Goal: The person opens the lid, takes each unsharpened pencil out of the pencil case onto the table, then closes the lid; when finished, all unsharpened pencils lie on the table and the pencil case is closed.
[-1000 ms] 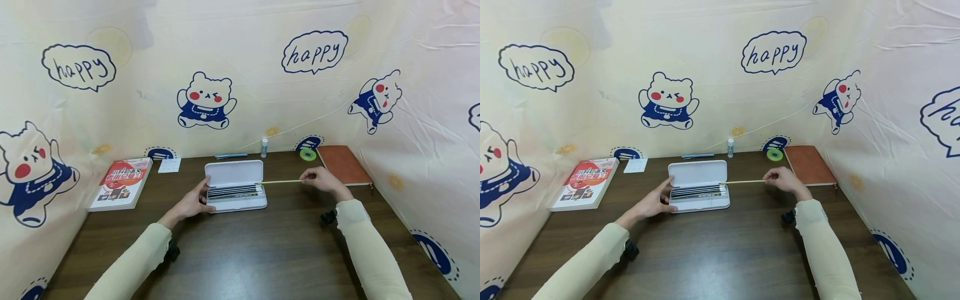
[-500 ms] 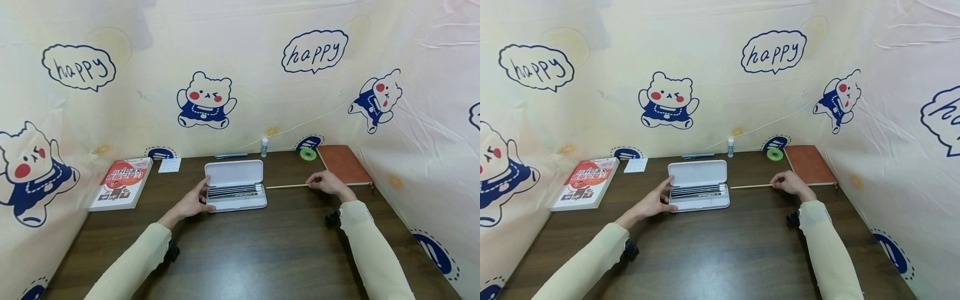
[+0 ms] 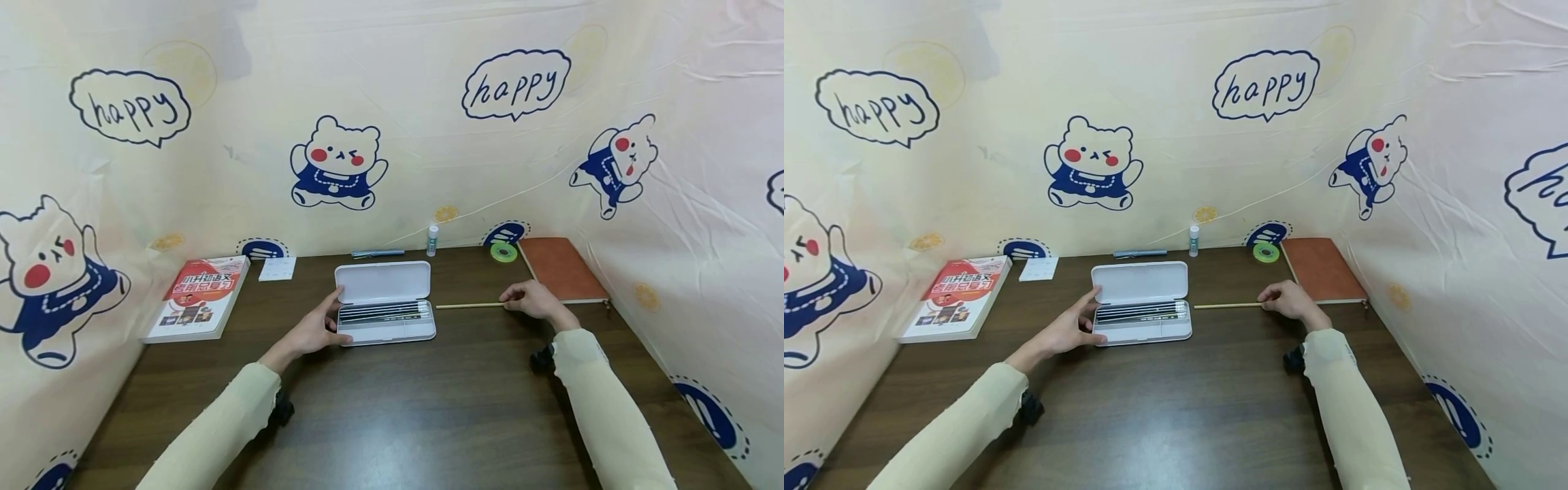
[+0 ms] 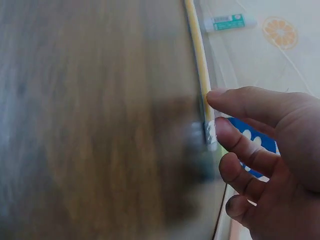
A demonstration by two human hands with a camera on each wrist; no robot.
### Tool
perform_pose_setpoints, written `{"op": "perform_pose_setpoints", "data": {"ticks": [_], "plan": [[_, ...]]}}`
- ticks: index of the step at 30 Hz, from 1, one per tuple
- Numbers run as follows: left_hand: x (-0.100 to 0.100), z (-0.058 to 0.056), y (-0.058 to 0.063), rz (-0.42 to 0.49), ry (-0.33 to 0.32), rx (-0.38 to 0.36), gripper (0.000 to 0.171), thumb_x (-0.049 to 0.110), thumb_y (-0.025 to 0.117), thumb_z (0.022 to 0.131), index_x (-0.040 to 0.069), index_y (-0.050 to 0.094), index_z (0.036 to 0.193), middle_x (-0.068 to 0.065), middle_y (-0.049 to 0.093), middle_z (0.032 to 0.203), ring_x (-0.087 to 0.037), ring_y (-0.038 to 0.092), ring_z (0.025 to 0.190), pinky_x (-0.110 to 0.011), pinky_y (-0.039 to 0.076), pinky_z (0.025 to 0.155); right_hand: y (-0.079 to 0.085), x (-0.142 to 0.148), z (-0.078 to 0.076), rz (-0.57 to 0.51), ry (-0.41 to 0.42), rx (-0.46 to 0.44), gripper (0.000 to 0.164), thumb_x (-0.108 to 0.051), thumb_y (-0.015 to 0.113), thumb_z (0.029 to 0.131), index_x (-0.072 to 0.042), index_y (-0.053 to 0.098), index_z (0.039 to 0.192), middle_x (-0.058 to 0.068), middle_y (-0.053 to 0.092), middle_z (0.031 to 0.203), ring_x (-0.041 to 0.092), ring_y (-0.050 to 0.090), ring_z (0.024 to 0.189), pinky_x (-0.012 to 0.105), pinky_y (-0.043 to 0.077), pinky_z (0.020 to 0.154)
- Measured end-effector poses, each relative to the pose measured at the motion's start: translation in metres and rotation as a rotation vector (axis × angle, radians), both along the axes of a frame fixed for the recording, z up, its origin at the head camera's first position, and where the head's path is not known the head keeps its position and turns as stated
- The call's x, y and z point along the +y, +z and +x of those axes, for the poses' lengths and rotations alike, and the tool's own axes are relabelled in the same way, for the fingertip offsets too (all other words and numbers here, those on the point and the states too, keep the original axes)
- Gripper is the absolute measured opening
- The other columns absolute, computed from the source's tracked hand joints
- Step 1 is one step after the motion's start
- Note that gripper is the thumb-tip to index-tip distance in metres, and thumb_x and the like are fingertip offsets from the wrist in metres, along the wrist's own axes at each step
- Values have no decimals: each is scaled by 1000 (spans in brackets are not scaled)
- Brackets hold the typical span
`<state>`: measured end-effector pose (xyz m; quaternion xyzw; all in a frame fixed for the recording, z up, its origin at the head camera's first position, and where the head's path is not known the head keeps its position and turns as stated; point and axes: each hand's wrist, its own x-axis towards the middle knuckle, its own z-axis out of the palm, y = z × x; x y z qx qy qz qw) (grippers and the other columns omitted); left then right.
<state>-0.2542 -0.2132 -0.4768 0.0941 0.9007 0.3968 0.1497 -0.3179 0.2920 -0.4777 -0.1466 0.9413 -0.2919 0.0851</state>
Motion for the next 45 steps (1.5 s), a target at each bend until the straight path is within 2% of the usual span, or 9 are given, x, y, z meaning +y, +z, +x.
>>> {"op": "perform_pose_setpoints", "data": {"ticks": [5, 11, 18, 23, 26, 33, 40, 45], "plan": [[-1, 0, 1, 1, -1, -2, 112, 26, 84, 81, 30, 7, 161, -18, 42, 152, -22, 54, 97, -32, 45, 81, 11, -18, 3, -4, 3, 14, 14, -16, 71, 92, -11, 76, 104, 5, 75, 99, 18, 61, 90, 33, 48, 79], [-1, 1, 2, 1, -7, 3, 111, 25, 84, 81, 29, 8, 161, -18, 42, 152, -22, 54, 96, -32, 44, 81, 22, -57, 5, -23, 71, 31, 18, -19, 70, 93, -9, 75, 107, 3, 74, 98, 18, 61, 88, 37, 50, 81], [0, 2, 3, -3, -3, 3, 109, 24, 84, 81, 27, 11, 161, -16, 44, 150, -22, 53, 97, -32, 44, 81, 23, -107, 8, -30, 162, 18, 16, -20, 69, 95, -14, 74, 108, -1, 73, 100, 16, 61, 86, 34, 51, 80], [0, 2, 3, -1, 6, -5, 108, 25, 84, 81, 27, 12, 161, -15, 44, 150, -22, 53, 98, -32, 44, 81, 24, -138, 13, -37, 232, 12, 15, -18, 69, 94, -13, 74, 108, 0, 74, 102, 17, 58, 84, 31, 48, 76], [0, 2, 2, 0, 8, -4, 107, 25, 84, 81, 27, 13, 161, -15, 45, 150, -22, 53, 98, -32, 44, 81, 22, -153, 14, -23, 263, 21, 15, -16, 69, 94, -13, 75, 107, 1, 74, 103, 17, 58, 85, 32, 50, 78], [0, 2, 1, 12, 1, 1, 107, 23, 84, 81, 27, 14, 161, -16, 45, 149, -22, 53, 95, -31, 44, 80, 13, -170, 12, 56, 287, 62, 12, -15, 71, 92, -16, 75, 104, -1, 73, 104, 14, 61, 94, 38, 52, 92], [0, 1, -1, 9, 10, -9, 107, 26, 85, 80, 28, 15, 161, -15, 46, 148, -22, 53, 97, -32, 44, 82, 11, -175, 13, 73, 322, 59, 12, -14, 70, 92, -13, 76, 102, -2, 67, 91, 13, 55, 84, 30, 47, 77], [-1, -1, -2, 10, 10, -4, 108, 27, 86, 79, 29, 15, 161, -15, 46, 149, -22, 53, 96, -33, 44, 83, 12, -178, 14, 91, 345, 83, 6, -14, 71, 91, -16, 75, 94, -4, 67, 87, 10, 55, 81, 27, 46, 76]]}}
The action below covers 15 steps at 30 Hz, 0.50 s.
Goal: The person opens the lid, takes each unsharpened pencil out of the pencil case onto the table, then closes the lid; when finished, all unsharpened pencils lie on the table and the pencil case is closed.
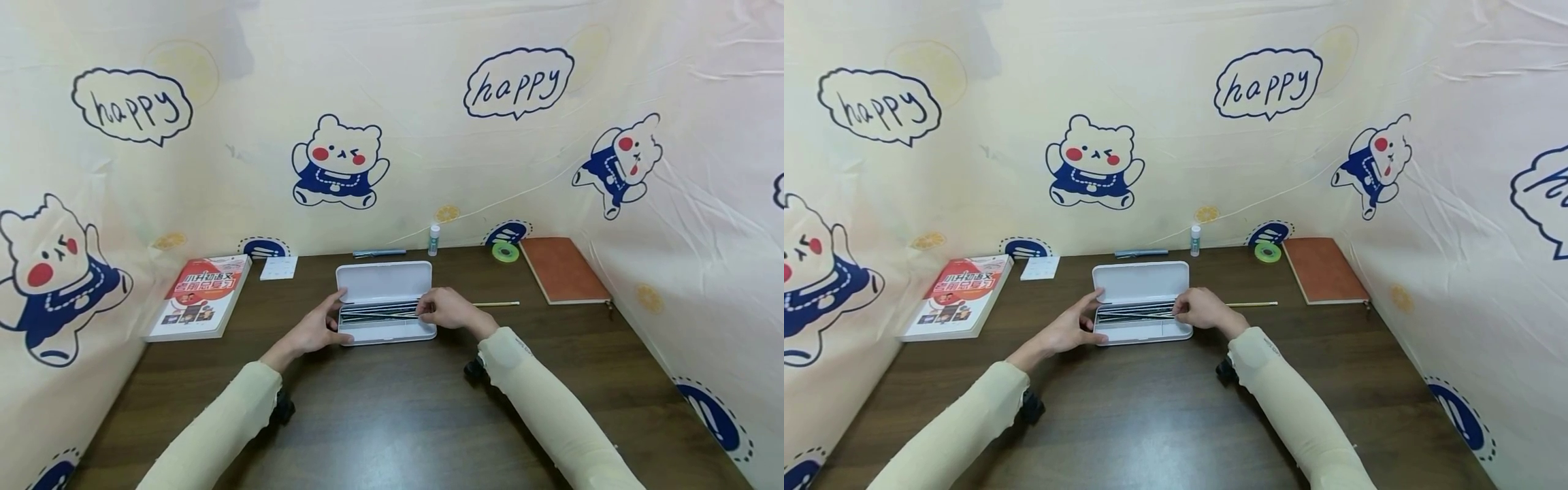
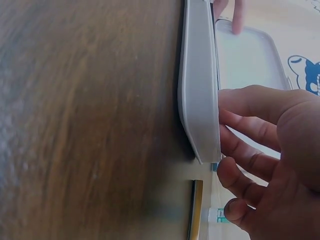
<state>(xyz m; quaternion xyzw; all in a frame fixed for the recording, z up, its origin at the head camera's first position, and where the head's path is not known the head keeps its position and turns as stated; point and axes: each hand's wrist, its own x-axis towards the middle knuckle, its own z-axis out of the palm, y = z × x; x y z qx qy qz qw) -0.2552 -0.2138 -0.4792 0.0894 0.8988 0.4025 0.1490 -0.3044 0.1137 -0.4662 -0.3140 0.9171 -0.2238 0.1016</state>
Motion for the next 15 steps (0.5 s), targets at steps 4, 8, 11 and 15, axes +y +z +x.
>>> {"op": "perform_pose_setpoints", "data": {"ticks": [4, 8, 11, 15], "plan": [[0, 0, 0, 0, -3, 5, 108, 27, 86, 79, 29, 16, 161, -15, 46, 148, -21, 54, 96, -33, 44, 83, 2, -3, 1, 0, 14, -13, 7, -12, 70, 91, -15, 76, 95, -3, 67, 85, 9, 55, 79, 26, 47, 74], [0, 1, 1, 0, -2, 4, 107, 27, 86, 79, 28, 16, 161, -15, 46, 148, -22, 54, 96, -33, 44, 83, 2, -5, 2, 13, 1, -30, 8, -12, 70, 92, -15, 76, 95, -4, 67, 85, 10, 55, 79, 26, 47, 74], [0, 2, 2, -3, 1, 2, 106, 27, 85, 80, 28, 16, 161, -15, 46, 148, -22, 53, 97, -33, 43, 84, 3, -7, 1, 21, -14, -38, 7, -12, 70, 92, -17, 75, 92, -5, 66, 83, 10, 54, 78, 26, 47, 74], [0, 2, 2, -5, 4, 2, 106, 27, 85, 80, 27, 16, 160, -15, 45, 148, -22, 53, 97, -34, 43, 85, 2, -8, -1, 16, -19, -44, 7, -13, 70, 91, -18, 74, 90, -6, 66, 82, 10, 55, 77, 26, 47, 73]]}}
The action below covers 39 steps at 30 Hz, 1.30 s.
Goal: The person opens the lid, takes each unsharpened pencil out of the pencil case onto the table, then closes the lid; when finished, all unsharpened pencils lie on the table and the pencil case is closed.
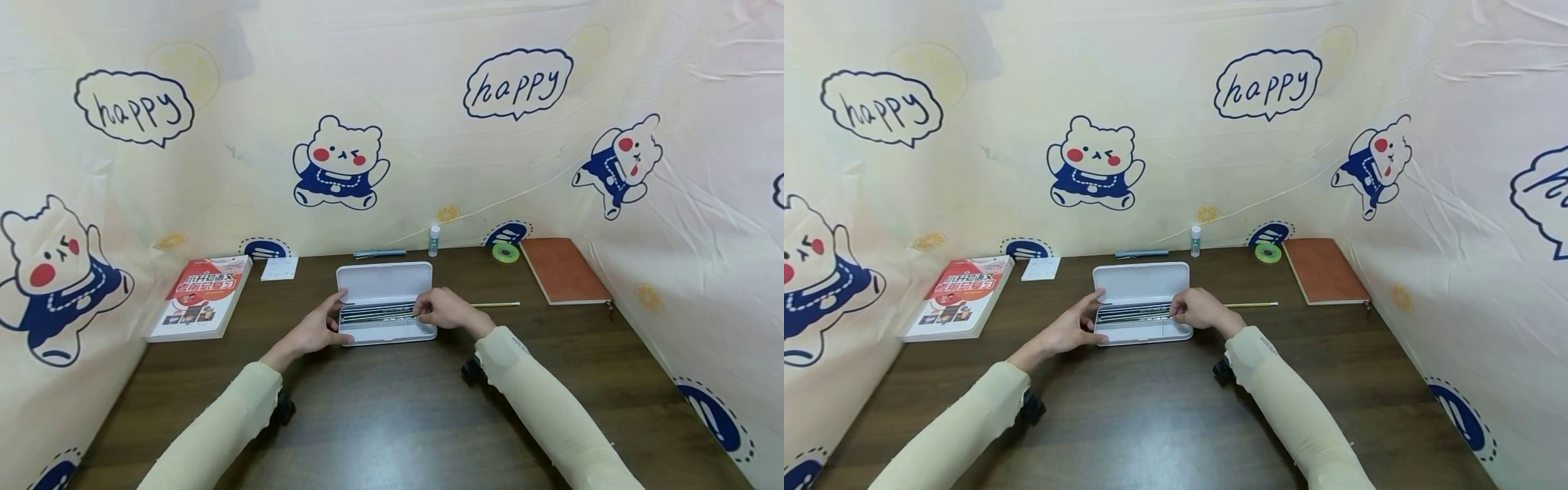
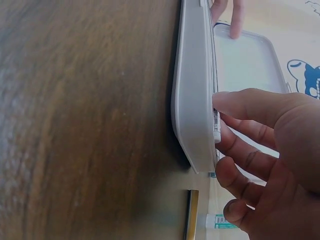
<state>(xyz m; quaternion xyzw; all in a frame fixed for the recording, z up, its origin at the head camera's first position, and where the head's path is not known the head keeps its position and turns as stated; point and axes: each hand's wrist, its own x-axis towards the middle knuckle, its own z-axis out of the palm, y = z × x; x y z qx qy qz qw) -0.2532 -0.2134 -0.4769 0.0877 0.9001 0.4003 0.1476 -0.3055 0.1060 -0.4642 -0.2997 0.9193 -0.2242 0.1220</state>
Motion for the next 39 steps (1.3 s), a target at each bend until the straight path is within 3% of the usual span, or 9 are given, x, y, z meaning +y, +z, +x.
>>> {"op": "perform_pose_setpoints", "data": {"ticks": [9, 16, 26, 39], "plan": [[1, 0, -1, -1, -6, 2, 106, 27, 85, 80, 28, 17, 160, -15, 45, 148, -22, 53, 96, -33, 43, 84, -1, 6, -2, -48, 2, -4, 8, -13, 70, 92, -18, 76, 92, -6, 67, 83, 11, 56, 78, 26, 48, 73], [1, -1, -1, -3, -12, 0, 105, 27, 85, 80, 28, 17, 160, -15, 45, 149, -21, 53, 96, -33, 43, 84, 5, 26, -4, -97, -40, -3, 6, -15, 71, 92, -16, 76, 95, -4, 68, 86, 14, 56, 80, 28, 48, 75], [0, -3, -4, 1, -5, -11, 106, 29, 85, 80, 28, 16, 160, -15, 44, 149, -22, 53, 97, -32, 43, 83, 14, 73, -8, -150, -129, -10, 6, -16, 71, 92, -16, 76, 95, -2, 72, 89, 17, 57, 80, 31, 47, 74], [-1, -3, -2, -6, -5, -6, 106, 28, 85, 80, 28, 16, 160, -15, 44, 150, -22, 53, 97, -32, 44, 82, 13, 144, -5, -157, -234, -1, 9, -17, 72, 92, -12, 76, 98, 0, 73, 91, 17, 58, 80, 32, 48, 74]]}}
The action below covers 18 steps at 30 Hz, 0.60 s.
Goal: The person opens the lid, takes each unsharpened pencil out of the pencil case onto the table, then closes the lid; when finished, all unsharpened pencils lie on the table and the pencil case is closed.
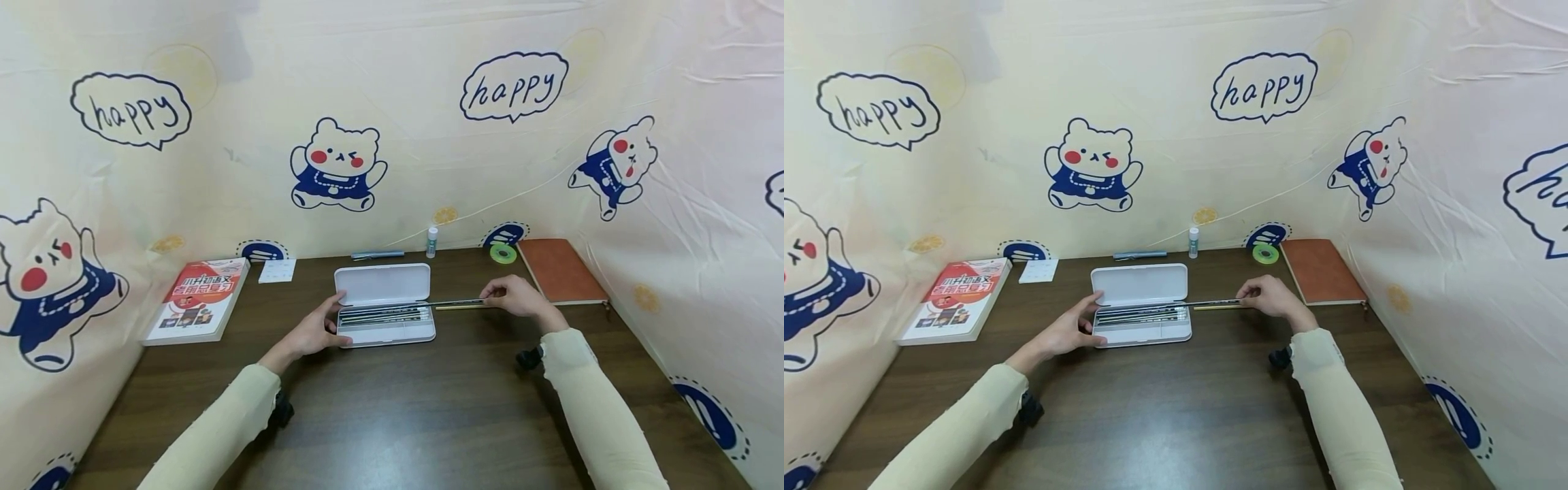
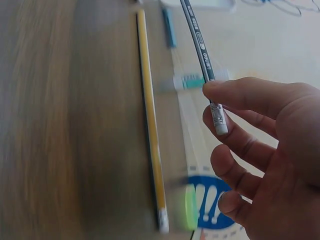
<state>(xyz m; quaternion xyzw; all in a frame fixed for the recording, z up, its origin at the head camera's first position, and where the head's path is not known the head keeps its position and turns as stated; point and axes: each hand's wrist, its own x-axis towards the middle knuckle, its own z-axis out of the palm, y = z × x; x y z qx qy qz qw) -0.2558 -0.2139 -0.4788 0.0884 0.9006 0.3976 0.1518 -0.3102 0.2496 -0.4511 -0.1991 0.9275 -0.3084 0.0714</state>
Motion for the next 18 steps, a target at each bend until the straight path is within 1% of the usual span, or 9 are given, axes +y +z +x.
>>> {"op": "perform_pose_setpoints", "data": {"ticks": [5, 9, 18], "plan": [[0, 0, 0, -1, -3, 0, 105, 28, 84, 81, 27, 16, 160, -16, 44, 150, -22, 53, 97, -32, 44, 82, -6, 20, 2, 8, -32, -19, 10, -15, 70, 92, -10, 77, 98, 1, 74, 92, 16, 58, 81, 32, 48, 74], [-1, 0, -1, 8, -2, -3, 105, 27, 85, 81, 27, 16, 160, -16, 44, 150, -22, 53, 97, -32, 44, 82, -11, 31, 5, 25, -41, -27, 9, -13, 70, 92, -10, 77, 97, 3, 75, 93, 17, 58, 82, 33, 47, 75], [-1, 0, 0, 11, 0, -6, 105, 28, 85, 80, 27, 17, 160, -15, 44, 150, -22, 53, 97, -33, 44, 83, -22, 44, 5, 66, -68, -47, 8, -15, 70, 92, -12, 77, 96, 3, 75, 94, 16, 60, 84, 33, 47, 77]]}}
